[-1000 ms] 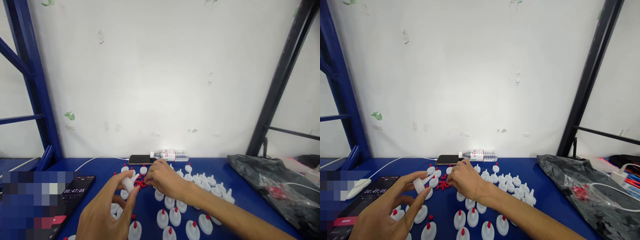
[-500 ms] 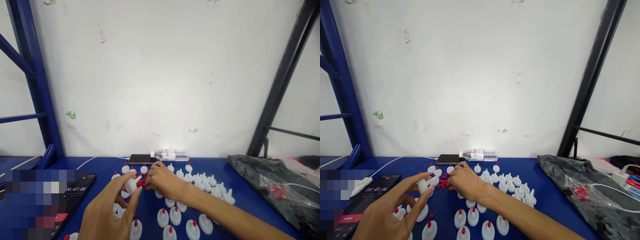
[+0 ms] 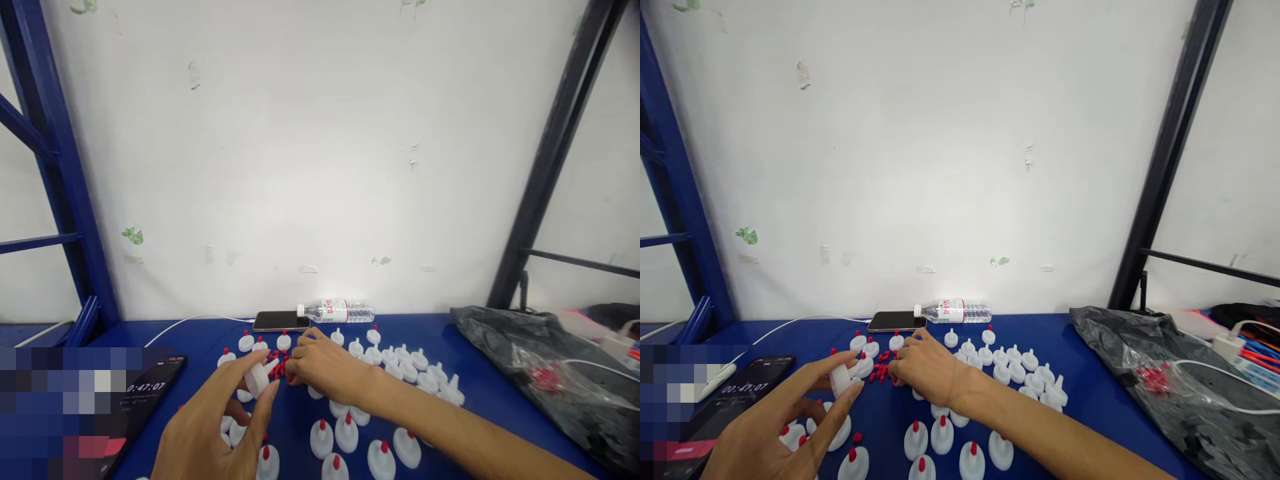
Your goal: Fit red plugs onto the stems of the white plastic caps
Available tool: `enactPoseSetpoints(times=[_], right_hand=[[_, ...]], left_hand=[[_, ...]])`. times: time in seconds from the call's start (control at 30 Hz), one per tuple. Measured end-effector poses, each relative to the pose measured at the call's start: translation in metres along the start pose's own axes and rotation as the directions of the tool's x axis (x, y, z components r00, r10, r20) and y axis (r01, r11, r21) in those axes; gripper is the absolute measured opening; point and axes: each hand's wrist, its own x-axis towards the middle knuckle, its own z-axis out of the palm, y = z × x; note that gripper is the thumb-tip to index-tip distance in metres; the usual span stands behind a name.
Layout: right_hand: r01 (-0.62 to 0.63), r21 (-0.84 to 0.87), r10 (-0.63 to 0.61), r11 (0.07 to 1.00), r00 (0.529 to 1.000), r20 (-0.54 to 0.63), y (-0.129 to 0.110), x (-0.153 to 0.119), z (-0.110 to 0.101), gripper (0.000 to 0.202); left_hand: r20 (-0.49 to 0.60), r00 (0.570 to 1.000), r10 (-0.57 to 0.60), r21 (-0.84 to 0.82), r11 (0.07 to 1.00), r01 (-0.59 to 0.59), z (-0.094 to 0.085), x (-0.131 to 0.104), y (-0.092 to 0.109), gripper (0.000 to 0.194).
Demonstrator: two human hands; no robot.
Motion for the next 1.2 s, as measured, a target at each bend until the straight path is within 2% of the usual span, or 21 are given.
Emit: enactPoseSetpoints(times=[0.23,0.37,0.5,0.6,0.83,1.0,1.2], right_hand=[[-0.04,0.096,0.041,0.995,0.999,-0.016,0.002,-0.002,-0.01,0.011],[-0.038,0.251,0.061,0.967,0.995,-0.085,0.008,-0.007,-0.032,0.007],[0.031,0.409,0.043,0.912,0.985,-0.169,0.011,-0.015,-0.057,0.011],[0.079,0.482,0.026,0.872,0.978,-0.206,0.01,-0.02,-0.068,0.013],[0.135,0.568,-0.002,0.812,0.973,-0.229,0.006,-0.019,-0.068,0.007],[0.152,0.619,-0.006,0.771,0.973,-0.23,0.008,-0.017,-0.065,0.009],[0.165,0.645,-0.003,0.746,0.969,-0.245,0.01,-0.017,-0.064,0.01]], left_hand=[[-0.006,1.0,0.021,-0.017,1.0,-0.021,0.002,0.001,-0.006,0.032],[0.0,1.0,0.004,-0.021,1.0,-0.004,0.002,0.001,-0.004,0.033],[0.008,0.999,-0.031,-0.055,0.998,0.031,0.002,-0.001,-0.002,0.033],[0.008,0.999,-0.031,-0.065,0.997,0.031,0.003,-0.002,-0.003,0.031],[0.078,0.997,0.007,-0.087,0.996,-0.001,0.005,-0.001,-0.002,0.028],[0.066,0.997,0.035,-0.083,0.996,-0.029,0.006,-0.002,-0.001,0.027],[0.009,1.0,-0.024,-0.017,1.0,0.024,0.007,-0.001,-0.007,0.029]])
